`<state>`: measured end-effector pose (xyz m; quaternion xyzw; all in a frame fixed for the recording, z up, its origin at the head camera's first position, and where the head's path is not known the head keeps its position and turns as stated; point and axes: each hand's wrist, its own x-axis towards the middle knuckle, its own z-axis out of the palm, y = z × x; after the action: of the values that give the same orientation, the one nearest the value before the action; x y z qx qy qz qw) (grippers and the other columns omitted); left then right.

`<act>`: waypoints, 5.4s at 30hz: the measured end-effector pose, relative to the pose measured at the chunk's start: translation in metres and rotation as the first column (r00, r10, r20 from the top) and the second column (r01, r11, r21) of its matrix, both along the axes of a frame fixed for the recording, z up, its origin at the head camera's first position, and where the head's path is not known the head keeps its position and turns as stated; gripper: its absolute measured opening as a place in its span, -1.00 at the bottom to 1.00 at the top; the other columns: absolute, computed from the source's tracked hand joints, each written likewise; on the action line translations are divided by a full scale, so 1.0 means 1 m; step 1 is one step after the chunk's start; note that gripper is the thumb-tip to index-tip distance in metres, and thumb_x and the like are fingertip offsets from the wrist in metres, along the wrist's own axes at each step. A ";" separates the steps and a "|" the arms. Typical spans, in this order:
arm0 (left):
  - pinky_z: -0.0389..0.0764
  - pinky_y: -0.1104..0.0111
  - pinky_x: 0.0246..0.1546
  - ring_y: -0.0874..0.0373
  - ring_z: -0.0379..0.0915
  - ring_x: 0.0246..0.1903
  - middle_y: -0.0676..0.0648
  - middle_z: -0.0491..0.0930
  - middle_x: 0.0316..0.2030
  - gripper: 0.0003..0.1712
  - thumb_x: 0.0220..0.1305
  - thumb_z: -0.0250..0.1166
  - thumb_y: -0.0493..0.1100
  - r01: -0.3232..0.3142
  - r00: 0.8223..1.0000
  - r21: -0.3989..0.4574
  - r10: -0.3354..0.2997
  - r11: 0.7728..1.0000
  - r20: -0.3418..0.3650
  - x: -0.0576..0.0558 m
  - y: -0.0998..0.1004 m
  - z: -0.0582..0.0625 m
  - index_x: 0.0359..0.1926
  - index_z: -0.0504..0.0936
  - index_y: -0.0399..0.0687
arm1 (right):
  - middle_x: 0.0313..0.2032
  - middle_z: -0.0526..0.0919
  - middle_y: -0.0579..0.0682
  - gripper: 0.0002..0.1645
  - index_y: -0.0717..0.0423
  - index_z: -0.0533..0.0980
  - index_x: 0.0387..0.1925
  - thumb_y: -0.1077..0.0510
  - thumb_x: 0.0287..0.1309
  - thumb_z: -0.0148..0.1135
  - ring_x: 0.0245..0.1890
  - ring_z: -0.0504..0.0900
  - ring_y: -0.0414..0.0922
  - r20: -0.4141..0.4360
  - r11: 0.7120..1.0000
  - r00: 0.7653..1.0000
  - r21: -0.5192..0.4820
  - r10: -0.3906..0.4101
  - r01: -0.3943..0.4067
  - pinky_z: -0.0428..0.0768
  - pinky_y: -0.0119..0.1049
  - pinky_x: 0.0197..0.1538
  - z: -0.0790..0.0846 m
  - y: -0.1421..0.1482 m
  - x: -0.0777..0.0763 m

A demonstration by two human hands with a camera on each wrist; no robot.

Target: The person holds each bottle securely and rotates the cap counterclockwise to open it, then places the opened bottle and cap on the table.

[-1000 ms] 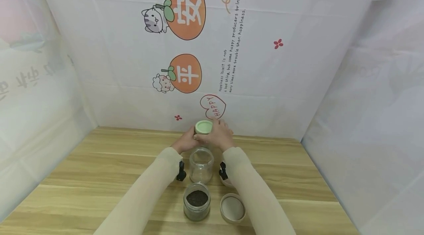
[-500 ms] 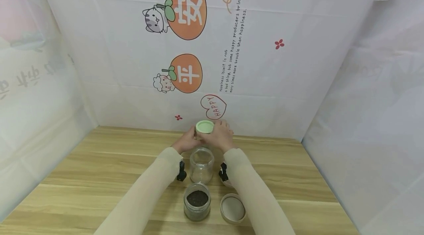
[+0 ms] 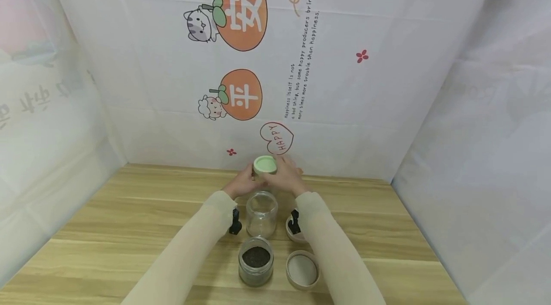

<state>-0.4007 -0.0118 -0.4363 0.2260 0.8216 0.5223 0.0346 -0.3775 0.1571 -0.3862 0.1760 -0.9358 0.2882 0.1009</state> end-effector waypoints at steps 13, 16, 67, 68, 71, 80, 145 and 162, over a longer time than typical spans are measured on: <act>0.16 0.13 0.21 0.06 0.15 0.21 -0.03 0.25 0.23 -0.10 0.06 0.37 -0.04 0.063 0.998 0.078 -0.060 0.995 -0.031 0.005 -0.002 0.007 0.34 0.08 0.00 | 0.07 0.35 0.06 0.13 0.01 0.22 0.27 -0.49 -0.30 0.27 0.01 0.31 -0.03 -0.009 0.995 0.995 -0.038 -0.096 0.096 0.35 0.07 -0.02 -0.003 -0.009 0.005; 0.17 0.15 0.21 0.08 0.15 0.21 -0.01 0.25 0.23 -0.11 0.08 0.35 -0.05 0.048 0.999 0.072 -0.047 0.996 -0.024 0.005 -0.002 0.007 0.35 0.07 0.02 | 0.03 0.34 0.08 0.20 0.00 0.23 0.25 -0.59 -0.38 0.20 -0.01 0.30 -0.02 -0.037 0.981 0.981 0.012 -0.191 0.192 0.32 0.08 -0.03 -0.003 -0.013 0.008; 0.20 0.11 0.19 -0.02 0.21 0.17 -0.13 0.32 0.16 -0.15 0.06 0.37 -0.18 0.107 0.994 0.117 -0.110 0.987 0.025 0.022 -0.006 0.030 0.30 0.12 -0.18 | -0.07 0.43 0.15 0.14 0.21 0.35 0.12 -0.55 -0.33 0.21 -0.08 0.37 0.05 -0.118 0.950 0.971 0.212 -0.206 0.228 0.42 -0.02 -0.07 0.006 -0.021 0.001; 0.20 0.12 0.19 -0.01 0.20 0.17 -0.13 0.32 0.17 -0.16 0.07 0.36 -0.17 0.117 0.992 0.111 -0.120 0.987 0.027 0.024 -0.006 0.033 0.30 0.12 -0.19 | -0.06 0.43 0.15 0.13 0.21 0.35 0.14 -0.54 -0.31 0.22 -0.08 0.37 0.04 -0.116 0.953 0.973 0.208 -0.202 0.222 0.42 -0.02 -0.07 0.006 -0.021 0.000; 0.20 0.13 0.20 -0.01 0.17 0.19 -0.14 0.28 0.20 -0.15 0.10 0.34 -0.16 0.127 0.991 0.100 -0.130 0.987 0.028 0.028 -0.007 0.037 0.32 0.08 -0.20 | -0.04 0.43 0.14 0.08 0.20 0.34 0.16 -0.46 -0.26 0.27 -0.07 0.37 0.04 -0.108 0.966 0.979 0.178 -0.172 0.189 0.45 -0.05 -0.11 0.006 -0.020 0.000; 0.03 0.05 0.25 -0.06 -0.05 0.29 -0.16 0.06 0.32 -0.01 0.06 0.38 -0.09 0.026 0.997 0.056 -0.030 0.998 0.077 0.024 -0.005 0.026 0.37 -0.05 -0.12 | -0.12 0.47 0.01 -0.17 0.10 0.38 0.11 -0.20 -0.20 0.36 -0.18 0.41 -0.09 -0.060 0.991 0.996 0.114 -0.065 0.071 0.49 -0.17 -0.24 0.006 -0.016 -0.003; 0.05 -0.03 0.22 -0.10 -0.06 0.30 -0.16 0.01 0.35 0.03 0.03 0.39 0.00 0.019 0.998 0.036 -0.021 0.999 0.063 0.015 -0.004 0.015 0.39 -0.06 0.01 | 0.05 0.38 0.17 -0.09 0.15 0.28 0.22 -0.10 -0.17 0.39 -0.11 0.36 0.00 -0.076 0.996 0.997 0.083 0.030 -0.024 0.46 -0.14 -0.20 0.035 -0.012 0.001; 0.09 0.05 0.23 -0.06 -0.03 0.29 -0.13 0.07 0.33 0.00 0.00 0.40 0.05 -0.013 0.997 0.013 0.012 1.000 0.078 0.008 -0.002 0.007 0.35 0.02 -0.03 | 0.12 0.14 0.29 0.00 -0.10 0.13 0.31 -0.04 -0.17 0.42 -0.14 0.37 0.04 -0.019 0.998 0.999 -0.052 0.044 -0.045 0.54 -0.11 -0.23 0.040 0.006 0.010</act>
<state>-0.3926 -0.0142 -0.4296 0.2007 0.8175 0.5362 0.0618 -0.3676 0.1627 -0.3463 0.1964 -0.9229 0.3133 0.1076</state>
